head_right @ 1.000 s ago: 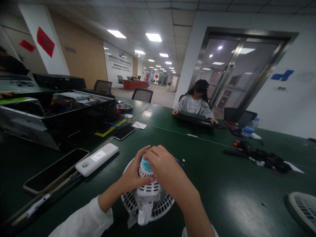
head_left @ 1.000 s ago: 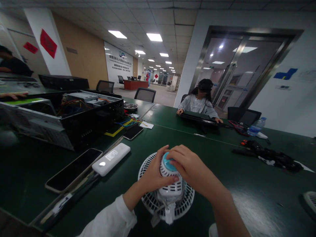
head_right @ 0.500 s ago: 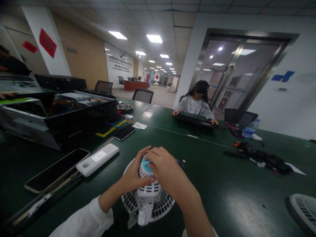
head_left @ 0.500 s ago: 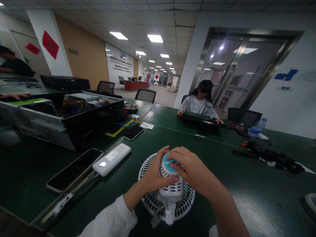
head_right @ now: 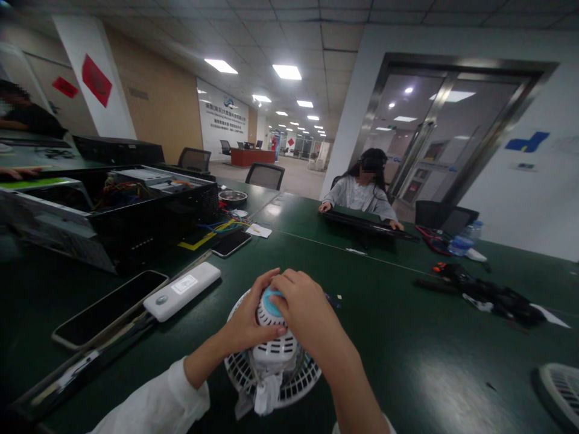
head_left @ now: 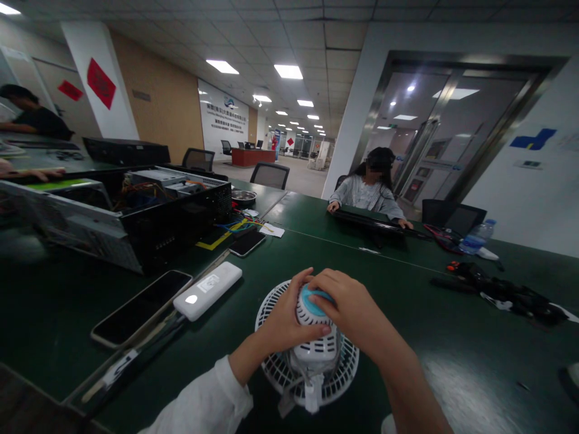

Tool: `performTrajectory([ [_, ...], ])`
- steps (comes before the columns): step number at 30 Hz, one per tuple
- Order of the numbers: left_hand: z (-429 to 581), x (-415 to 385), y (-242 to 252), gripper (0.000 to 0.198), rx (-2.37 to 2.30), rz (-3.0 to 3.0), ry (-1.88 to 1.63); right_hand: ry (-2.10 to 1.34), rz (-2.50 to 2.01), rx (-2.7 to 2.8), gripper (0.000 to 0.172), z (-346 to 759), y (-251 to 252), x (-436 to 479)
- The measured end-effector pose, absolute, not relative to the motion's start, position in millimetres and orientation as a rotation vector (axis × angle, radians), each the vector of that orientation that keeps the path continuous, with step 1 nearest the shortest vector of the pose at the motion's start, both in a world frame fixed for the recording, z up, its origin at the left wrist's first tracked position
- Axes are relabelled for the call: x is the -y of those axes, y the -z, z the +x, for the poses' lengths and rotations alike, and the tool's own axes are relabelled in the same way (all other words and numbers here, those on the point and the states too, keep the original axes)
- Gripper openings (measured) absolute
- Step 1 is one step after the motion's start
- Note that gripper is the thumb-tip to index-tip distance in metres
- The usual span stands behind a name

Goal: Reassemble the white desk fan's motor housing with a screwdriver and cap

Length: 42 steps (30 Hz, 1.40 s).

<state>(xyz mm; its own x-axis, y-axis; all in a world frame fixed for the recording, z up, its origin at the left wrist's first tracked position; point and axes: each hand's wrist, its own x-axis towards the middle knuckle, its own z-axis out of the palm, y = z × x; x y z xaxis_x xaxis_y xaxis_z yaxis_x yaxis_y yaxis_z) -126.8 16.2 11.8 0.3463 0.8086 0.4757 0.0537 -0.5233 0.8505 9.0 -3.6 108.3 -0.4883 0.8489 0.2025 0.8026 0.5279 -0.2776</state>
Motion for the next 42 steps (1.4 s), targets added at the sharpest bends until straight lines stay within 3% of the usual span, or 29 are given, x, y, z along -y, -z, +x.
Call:
performTrajectory([
  [10, -126, -16, -15, 0.085, -0.757, 1.850, -1.277, 0.256, -1.602, 2.426, 0.012, -7, -106, 10],
  [23, -126, -17, -14, 0.084, -0.697, 1.875, -1.321, 0.281, -1.970, 2.227, 0.018, -20, -102, 11],
  [27, -127, -17, -13, 0.084, -0.734, 1.847, -1.294, 0.124, -1.868, 2.223, 0.020, -11, -103, 9],
  [35, -127, -16, -13, 0.087, -0.720, 1.803, -1.241, -0.332, -1.207, 2.501, 0.031, 26, -113, 7],
  [42, -128, -16, -13, 0.085, -0.693, 1.834, -1.251, -0.479, -1.123, 2.554, 0.030, 36, -113, -2],
])
